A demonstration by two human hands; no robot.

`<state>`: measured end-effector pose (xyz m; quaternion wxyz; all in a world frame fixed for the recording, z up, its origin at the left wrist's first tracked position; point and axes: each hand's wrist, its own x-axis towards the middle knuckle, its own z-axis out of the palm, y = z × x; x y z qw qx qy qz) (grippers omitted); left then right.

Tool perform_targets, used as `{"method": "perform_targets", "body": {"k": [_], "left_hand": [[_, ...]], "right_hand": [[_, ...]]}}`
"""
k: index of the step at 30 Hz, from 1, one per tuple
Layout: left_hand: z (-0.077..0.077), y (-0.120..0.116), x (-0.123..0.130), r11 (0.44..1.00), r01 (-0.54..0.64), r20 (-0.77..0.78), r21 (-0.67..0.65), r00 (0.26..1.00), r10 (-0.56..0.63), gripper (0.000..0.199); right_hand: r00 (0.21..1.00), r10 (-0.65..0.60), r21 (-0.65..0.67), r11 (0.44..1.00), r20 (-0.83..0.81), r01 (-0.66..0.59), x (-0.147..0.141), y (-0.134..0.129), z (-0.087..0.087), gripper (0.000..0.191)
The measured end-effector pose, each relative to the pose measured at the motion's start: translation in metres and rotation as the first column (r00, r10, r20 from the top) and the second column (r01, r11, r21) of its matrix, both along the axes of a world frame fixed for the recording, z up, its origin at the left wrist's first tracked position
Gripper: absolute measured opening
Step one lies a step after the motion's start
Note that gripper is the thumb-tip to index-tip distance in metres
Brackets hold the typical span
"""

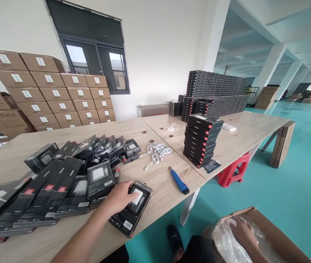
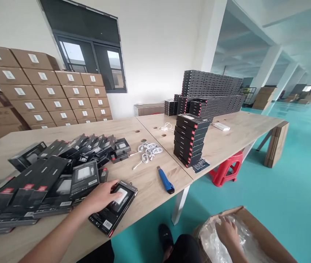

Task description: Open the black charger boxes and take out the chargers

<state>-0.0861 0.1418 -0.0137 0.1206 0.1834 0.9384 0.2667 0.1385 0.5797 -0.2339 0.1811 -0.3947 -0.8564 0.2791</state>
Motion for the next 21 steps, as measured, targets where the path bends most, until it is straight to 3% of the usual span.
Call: {"method": "perform_targets", "body": {"k": [3, 5, 7, 9, 11, 12, 13, 15, 17, 18, 19, 21], "left_hand": [[-0.006, 0.018, 0.01, 0.996, -0.036, -0.059, -0.077, 0.998, 0.032, 0.08], [-0.01, 0.031, 0.017, 0.984, -0.045, -0.084, -0.174, 0.996, 0.03, 0.099], [-0.013, 0.043, 0.022, 0.961, -0.053, -0.126, -0.273, 0.992, 0.019, 0.109], [-0.014, 0.049, 0.027, 0.954, -0.051, -0.171, -0.296, 0.985, -0.001, 0.106], [-0.014, 0.048, 0.034, 0.976, 0.004, -0.201, -0.217, 0.978, -0.049, 0.102], [-0.013, 0.044, 0.039, 0.987, 0.049, -0.221, -0.155, 0.972, -0.083, 0.102], [-0.013, 0.04, 0.045, 0.991, 0.103, -0.251, -0.09, 0.96, -0.123, 0.101], [-0.013, 0.031, 0.056, 0.979, 0.203, -0.331, -0.003, 0.924, -0.192, 0.098], [-0.015, 0.024, 0.067, 0.967, 0.253, -0.405, 0.014, 0.886, -0.225, 0.095], [-0.017, 0.021, 0.07, 0.967, 0.255, -0.431, 0.009, 0.873, -0.226, 0.094], [-0.019, 0.019, 0.073, 0.97, 0.243, -0.452, 0.002, 0.866, -0.216, 0.094], [-0.022, 0.017, 0.076, 0.982, 0.19, -0.48, -0.004, 0.861, -0.168, 0.088]], "right_hand": [[0.988, 0.1, 0.038, 0.995, -0.114, -0.096, -0.037, -0.015, 0.038, 0.049], [0.955, 0.208, 0.105, 0.976, -0.209, -0.19, -0.065, -0.039, 0.069, 0.05], [0.862, 0.376, 0.238, 0.921, -0.34, -0.308, -0.09, -0.074, 0.103, 0.044], [0.774, 0.48, 0.302, 0.874, -0.413, -0.38, -0.107, -0.114, 0.131, 0.038], [0.699, 0.557, 0.234, 0.828, -0.448, -0.51, -0.115, -0.153, 0.149, 0.038], [0.673, 0.575, 0.133, 0.797, -0.466, -0.589, -0.116, -0.172, 0.155, 0.043], [0.649, 0.584, -0.004, 0.742, -0.488, -0.671, -0.115, -0.189, 0.158, 0.05], [0.578, 0.59, -0.264, 0.534, -0.564, -0.803, -0.113, -0.218, 0.161, 0.061], [0.486, 0.553, -0.376, 0.308, -0.677, -0.874, -0.11, -0.242, 0.162, 0.061], [0.448, 0.519, -0.381, 0.237, -0.728, -0.894, -0.108, -0.252, 0.161, 0.058], [0.422, 0.485, -0.375, 0.196, -0.766, -0.906, -0.107, -0.26, 0.161, 0.054], [0.408, 0.433, -0.374, 0.166, -0.803, -0.912, -0.105, -0.272, 0.16, 0.048]]}}
